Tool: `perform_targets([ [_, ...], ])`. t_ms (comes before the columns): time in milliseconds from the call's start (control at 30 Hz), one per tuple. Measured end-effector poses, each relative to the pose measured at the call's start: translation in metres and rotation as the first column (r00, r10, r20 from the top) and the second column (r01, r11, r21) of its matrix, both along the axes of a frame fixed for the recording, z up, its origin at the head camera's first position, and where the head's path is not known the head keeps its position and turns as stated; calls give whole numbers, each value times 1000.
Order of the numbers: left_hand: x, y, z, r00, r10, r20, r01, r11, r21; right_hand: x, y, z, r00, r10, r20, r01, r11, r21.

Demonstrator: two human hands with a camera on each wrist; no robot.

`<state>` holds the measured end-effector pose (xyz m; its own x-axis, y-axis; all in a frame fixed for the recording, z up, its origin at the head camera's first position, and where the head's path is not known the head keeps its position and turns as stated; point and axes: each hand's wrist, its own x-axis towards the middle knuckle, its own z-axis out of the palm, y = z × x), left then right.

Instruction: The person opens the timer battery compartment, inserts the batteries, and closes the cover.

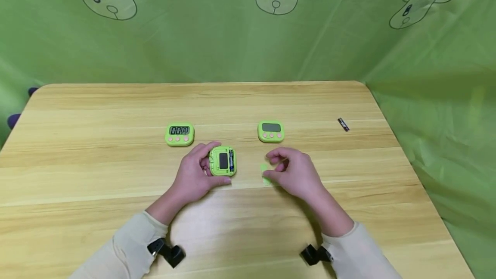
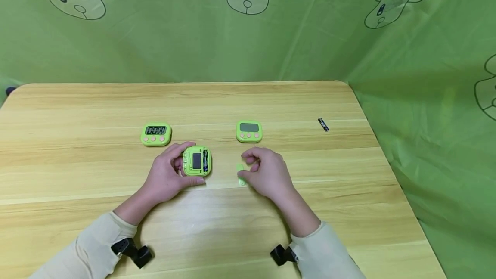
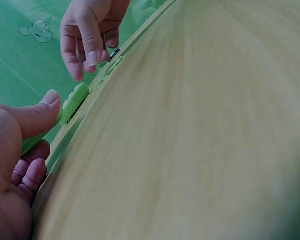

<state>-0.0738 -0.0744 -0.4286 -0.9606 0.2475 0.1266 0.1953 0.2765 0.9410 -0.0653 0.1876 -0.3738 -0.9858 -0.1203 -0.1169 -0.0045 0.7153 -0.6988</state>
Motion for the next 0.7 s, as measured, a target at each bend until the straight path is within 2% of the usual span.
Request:
perform_targets([
  [200,0,1,-1,1000,-2,-7,2,1000,-3,3,0,-5,999,35,11,-36,998,57],
  [333,0,1,-2,1000,-6,-9,6,1000,-5,3,-2,-7,998,58,12,-58,997,55],
  [700,0,0,-2,1000,-5,-3,5,1000,-18,0,-4,-5,978,182,101,-186,982,34],
])
